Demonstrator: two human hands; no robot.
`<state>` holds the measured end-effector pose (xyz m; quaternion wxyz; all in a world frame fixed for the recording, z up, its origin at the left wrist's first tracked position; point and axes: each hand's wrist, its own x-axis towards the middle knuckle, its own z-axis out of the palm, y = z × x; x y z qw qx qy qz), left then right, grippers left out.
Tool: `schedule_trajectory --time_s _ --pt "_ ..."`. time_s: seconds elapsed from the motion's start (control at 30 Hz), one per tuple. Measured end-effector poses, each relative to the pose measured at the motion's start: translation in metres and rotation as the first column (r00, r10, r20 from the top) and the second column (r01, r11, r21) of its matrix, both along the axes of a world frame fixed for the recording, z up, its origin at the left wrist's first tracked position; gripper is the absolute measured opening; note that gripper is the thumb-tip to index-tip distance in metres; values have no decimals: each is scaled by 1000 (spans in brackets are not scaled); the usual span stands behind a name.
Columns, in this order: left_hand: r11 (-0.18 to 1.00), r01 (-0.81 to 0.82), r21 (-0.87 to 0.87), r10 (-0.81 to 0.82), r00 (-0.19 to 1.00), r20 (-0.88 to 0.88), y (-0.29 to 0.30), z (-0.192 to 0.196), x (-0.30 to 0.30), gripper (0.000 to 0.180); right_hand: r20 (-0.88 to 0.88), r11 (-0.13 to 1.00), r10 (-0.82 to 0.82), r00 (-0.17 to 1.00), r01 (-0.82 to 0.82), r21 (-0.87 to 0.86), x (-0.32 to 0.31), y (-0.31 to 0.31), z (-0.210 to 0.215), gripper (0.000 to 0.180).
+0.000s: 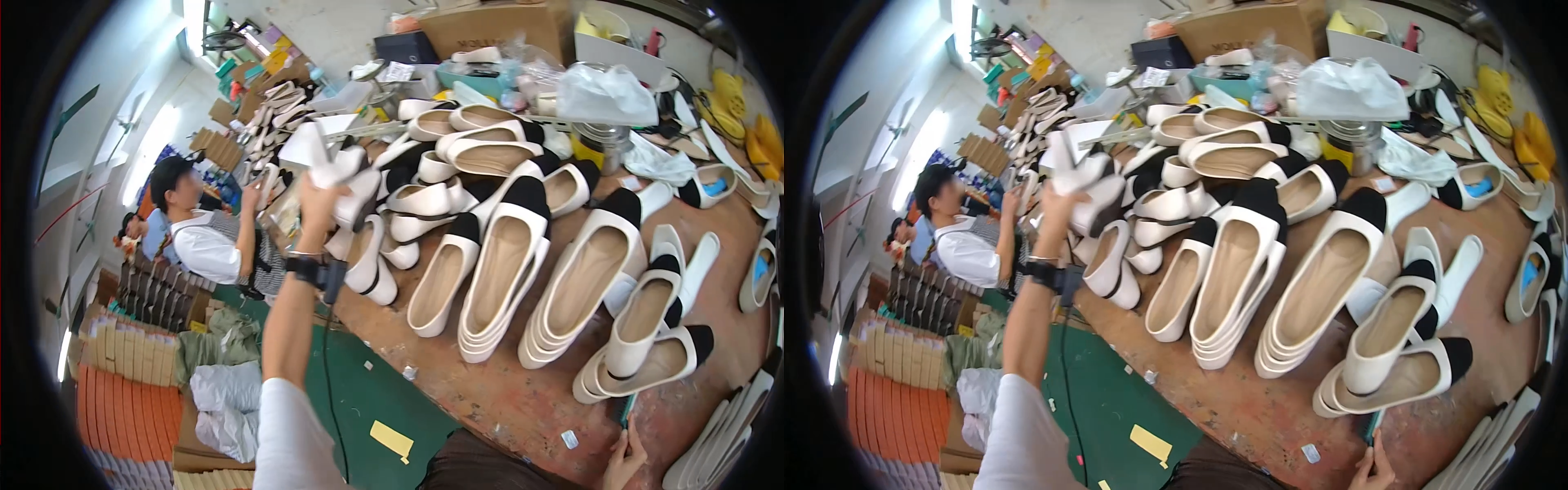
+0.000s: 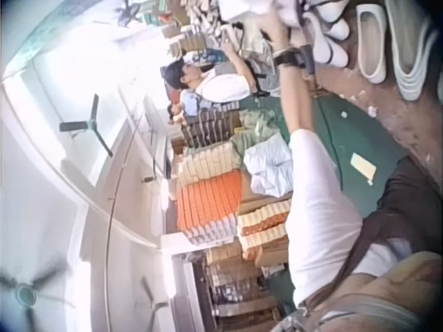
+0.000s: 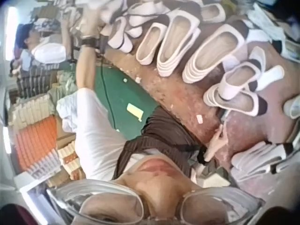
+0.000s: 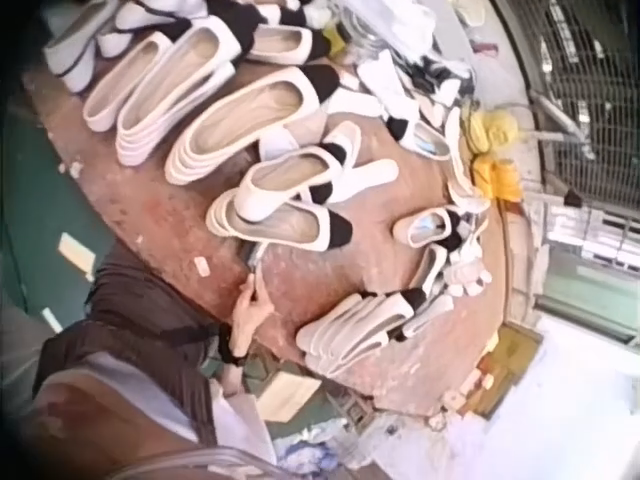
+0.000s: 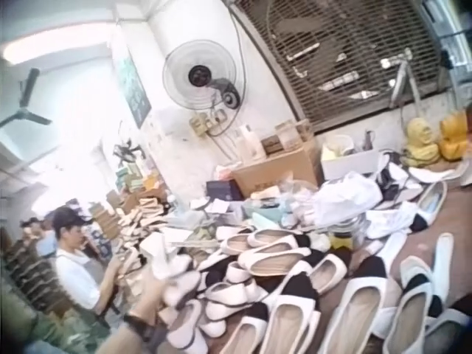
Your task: Applying adhesive labels or protective strips to the soles of finished shoes.
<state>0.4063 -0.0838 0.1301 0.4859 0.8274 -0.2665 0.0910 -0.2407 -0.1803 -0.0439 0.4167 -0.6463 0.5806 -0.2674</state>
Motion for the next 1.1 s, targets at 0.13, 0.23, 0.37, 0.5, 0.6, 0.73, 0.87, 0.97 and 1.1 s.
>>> schedule_trajectory --time_s 0.13,0.23,0.37,0.5,0.6,0.73,0.87,0.97,1.1 --pt "897 245 -369 -271 962 -21 -26 79 -80 57 19 999 -4 1000 4 -38 7 0 23 26" --pt "848 401 -347 -390 915 104 -60 92 -147 60 -39 994 11 999 -16 -112 1 1 14 27" --pt "786 563 -254 -454 806 380 -99 62 -242 68 29 990 60 998 -56 -129 -6 3 -6 29" --pt "852 482 -203 -400 851 341 -108 -26 -329 83 37 994 96 995 -94 -56 -7 9 -15 32" --pt "559 828 28 -791 544 -282 -102 -57 -351 85 59 995 80 995 -76 -63 -11 8 -13 31" --pt "517 851 95 -807 522 -276 -114 -65 -370 94 208 965 250 946 -225 -137 1 12 8 30" --pt "604 797 18 -797 604 -1 -99 -71 -363 120 306 937 331 893 -273 -217 0 13 17 28" --pt "625 779 -48 -777 627 61 -91 -77 -356 119 366 923 361 858 -273 -269 3 14 18 27" --pt "563 825 46 -817 548 182 -97 -93 -361 108 437 911 375 818 -237 -339 -2 16 29 26"
